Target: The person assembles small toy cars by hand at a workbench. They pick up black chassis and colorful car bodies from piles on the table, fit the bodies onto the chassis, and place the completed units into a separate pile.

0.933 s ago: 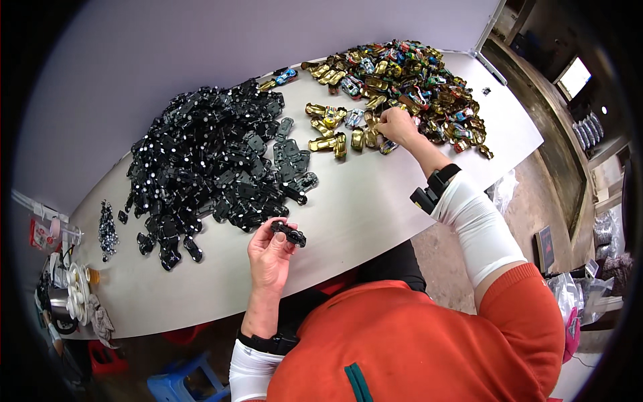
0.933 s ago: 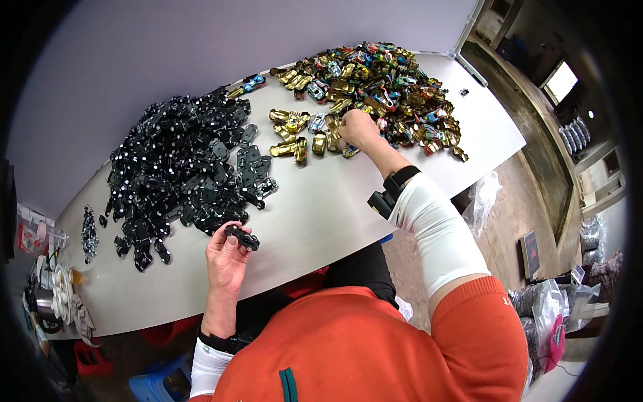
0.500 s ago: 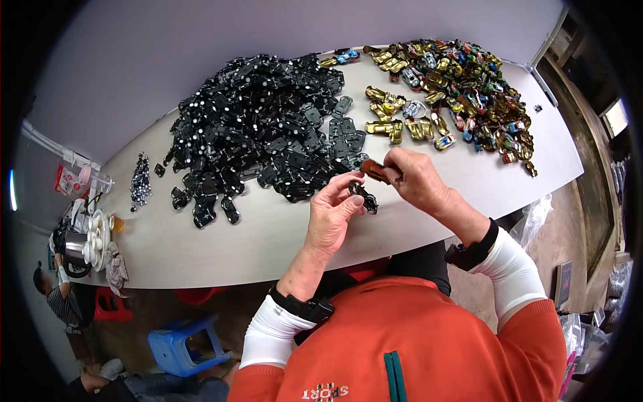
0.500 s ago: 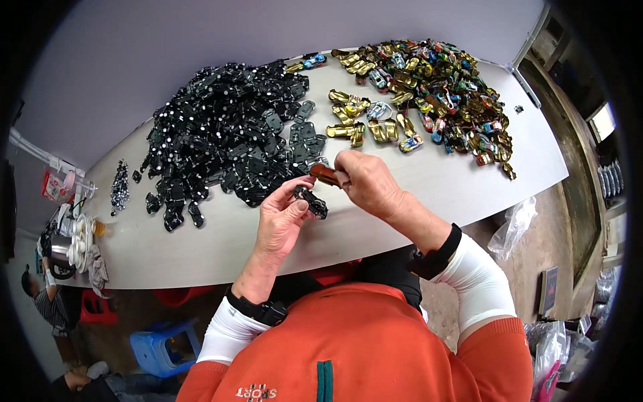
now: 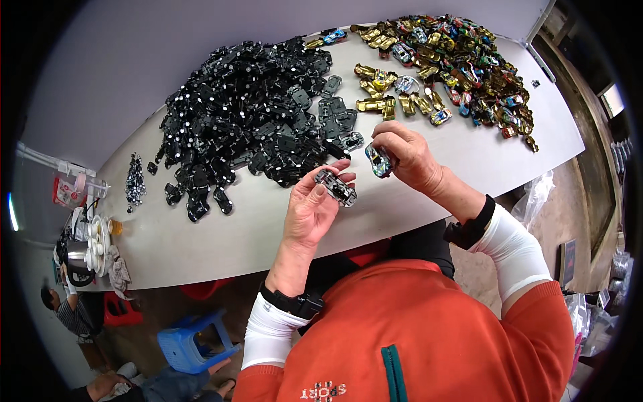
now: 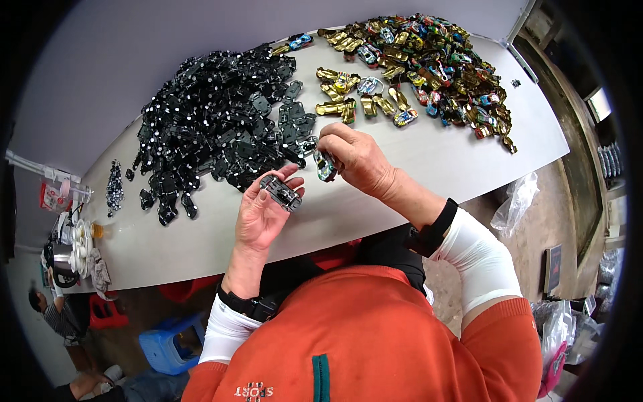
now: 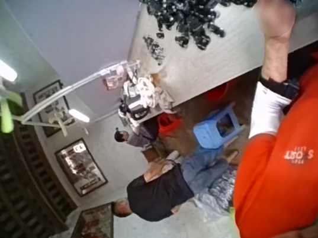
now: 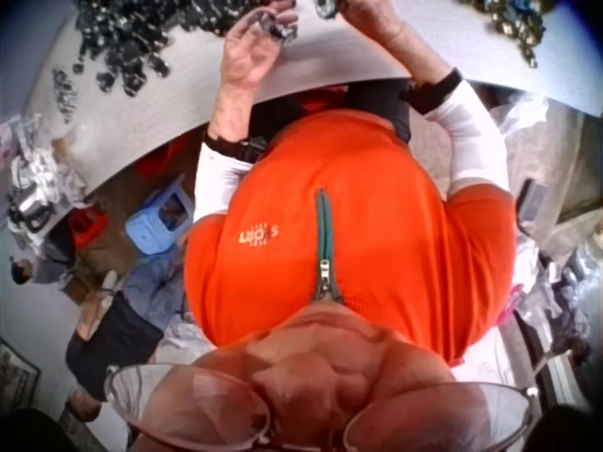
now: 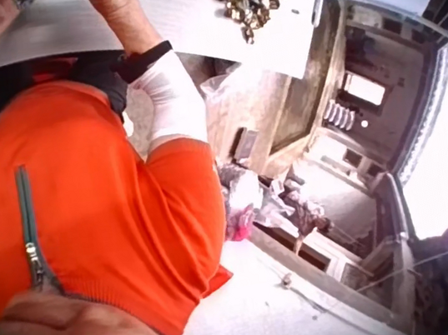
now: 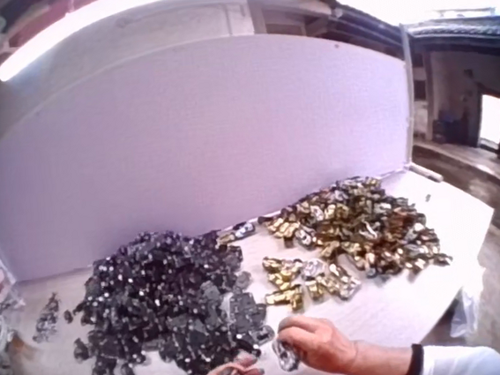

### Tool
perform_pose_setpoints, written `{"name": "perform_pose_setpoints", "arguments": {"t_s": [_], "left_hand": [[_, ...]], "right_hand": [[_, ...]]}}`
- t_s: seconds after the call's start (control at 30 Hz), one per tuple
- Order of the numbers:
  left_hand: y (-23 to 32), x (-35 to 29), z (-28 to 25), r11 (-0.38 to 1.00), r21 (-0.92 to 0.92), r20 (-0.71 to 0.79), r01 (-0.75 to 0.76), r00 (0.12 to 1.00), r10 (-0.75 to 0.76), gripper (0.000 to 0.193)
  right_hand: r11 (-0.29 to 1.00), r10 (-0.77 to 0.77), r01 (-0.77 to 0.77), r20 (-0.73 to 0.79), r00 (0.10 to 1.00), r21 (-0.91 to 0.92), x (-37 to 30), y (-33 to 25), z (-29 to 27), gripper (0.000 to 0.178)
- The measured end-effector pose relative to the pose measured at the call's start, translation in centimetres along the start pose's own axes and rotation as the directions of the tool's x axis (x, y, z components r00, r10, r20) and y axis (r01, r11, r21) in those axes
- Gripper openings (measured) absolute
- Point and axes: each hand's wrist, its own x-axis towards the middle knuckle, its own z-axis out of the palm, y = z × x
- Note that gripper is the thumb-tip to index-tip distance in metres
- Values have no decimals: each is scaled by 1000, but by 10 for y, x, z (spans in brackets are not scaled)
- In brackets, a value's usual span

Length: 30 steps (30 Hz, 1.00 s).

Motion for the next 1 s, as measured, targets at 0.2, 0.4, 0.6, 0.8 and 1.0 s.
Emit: {"name": "perform_pose_setpoints", "arguments": {"t_s": [0.2, 0.4, 0.6, 0.8, 1.0], "left_hand": [[-12, -6, 6, 966, -129, 136, 223, 969, -206, 37], [-21, 3, 2, 973, -104, 99, 207, 975, -197, 34], [-19, 10, 1, 982, -104, 53, 157, 987, -152, 35], [-7, 9, 4, 985, -94, 53, 145, 989, -140, 32], [1, 14, -5, 997, -44, 25, 65, 998, -64, 35]], "right_hand": [[989, -131, 131, 6, 991, 67, -2, -7, 2, 28], [983, -103, 103, -9, 995, 149, 1, -8, 2, 26], [984, -101, 94, 37, 994, 154, -4, -5, 5, 22], [994, -63, 52, 117, 991, 98, 1, -4, 10, 17], [659, 525, -621, 332, 784, 424, -14, 21, 11, 18]]}}
